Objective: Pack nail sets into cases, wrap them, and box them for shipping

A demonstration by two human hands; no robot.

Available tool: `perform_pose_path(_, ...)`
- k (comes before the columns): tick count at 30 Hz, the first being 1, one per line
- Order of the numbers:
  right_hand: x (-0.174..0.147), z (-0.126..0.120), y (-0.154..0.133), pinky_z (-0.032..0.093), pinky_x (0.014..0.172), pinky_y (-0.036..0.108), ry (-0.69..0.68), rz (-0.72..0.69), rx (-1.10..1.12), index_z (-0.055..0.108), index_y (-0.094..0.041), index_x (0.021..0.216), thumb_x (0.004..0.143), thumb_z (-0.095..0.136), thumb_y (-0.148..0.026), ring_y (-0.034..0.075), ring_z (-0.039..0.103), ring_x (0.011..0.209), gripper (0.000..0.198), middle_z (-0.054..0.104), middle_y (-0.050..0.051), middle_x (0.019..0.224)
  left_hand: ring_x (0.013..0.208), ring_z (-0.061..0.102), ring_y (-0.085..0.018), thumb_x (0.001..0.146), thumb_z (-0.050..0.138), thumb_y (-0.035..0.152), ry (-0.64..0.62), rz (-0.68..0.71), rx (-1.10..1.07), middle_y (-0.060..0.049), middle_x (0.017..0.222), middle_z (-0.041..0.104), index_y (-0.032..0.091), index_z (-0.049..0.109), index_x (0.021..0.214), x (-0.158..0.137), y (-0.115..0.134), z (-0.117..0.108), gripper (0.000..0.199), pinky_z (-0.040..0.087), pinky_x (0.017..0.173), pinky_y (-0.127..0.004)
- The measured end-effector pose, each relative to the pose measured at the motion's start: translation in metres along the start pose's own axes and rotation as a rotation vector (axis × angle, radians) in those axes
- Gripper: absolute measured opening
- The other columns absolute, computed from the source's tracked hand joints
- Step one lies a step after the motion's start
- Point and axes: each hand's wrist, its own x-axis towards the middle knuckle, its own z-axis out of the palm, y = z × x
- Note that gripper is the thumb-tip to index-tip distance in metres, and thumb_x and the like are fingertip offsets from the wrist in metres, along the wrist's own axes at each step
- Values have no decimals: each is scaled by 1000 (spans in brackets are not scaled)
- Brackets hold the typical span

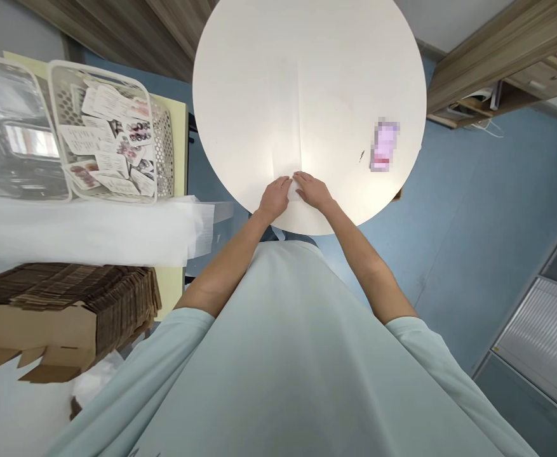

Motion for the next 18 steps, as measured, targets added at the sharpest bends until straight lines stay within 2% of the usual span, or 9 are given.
perform_pose_path(4, -6, 4, 6, 48, 134, 62, -6, -40, -15, 45, -14, 174, 104, 79, -33, 38, 41, 173, 80, 44, 21, 184, 160, 54, -39, 94, 52, 10, -16, 3, 15, -23, 175, 51, 6, 51, 169, -1, -5, -4, 75, 44, 135, -56)
perform_pose_path(7, -13, 14, 5, 41, 139, 65, 28, -45, 1, 42, -16, 176, 108, 72, -44, 37, 32, 177, 79, 38, 20, 187, 158, 54, -41, 94, 58, 16, -36, 10, 21, -23, 175, 51, 7, 50, 169, 0, -5, -8, 76, 43, 134, -58)
perform_pose_path(10, -23, 28, 1, 35, 142, 64, 54, -35, 22, 40, -15, 178, 112, 63, -45, 36, 29, 179, 76, 35, 19, 189, 165, 47, -42, 94, 66, 26, -71, 37, 26, -22, 178, 49, 12, 46, 174, -6, -7, -10, 83, 36, 139, -60)
perform_pose_path(14, -48, 50, -13, 31, 143, 62, 75, -20, 48, 40, -13, 179, 113, 59, -44, 36, 32, 178, 76, 36, 20, 188, 172, 39, -40, 89, 76, 29, -125, 51, 29, -20, 183, 44, 14, 43, 176, -30, -11, -4, 94, 28, 143, -58)
perform_pose_path(18, -79, 69, -29, 36, 141, 59, 84, 5, 90, 40, -13, 179, 116, 53, -49, 35, 34, 177, 74, 37, 21, 187, 169, 47, -35, 90, 70, 19, -77, 3, -48, -18, 179, 52, 15, 48, 172, -62, -15, 10, 84, 32, 143, -56)
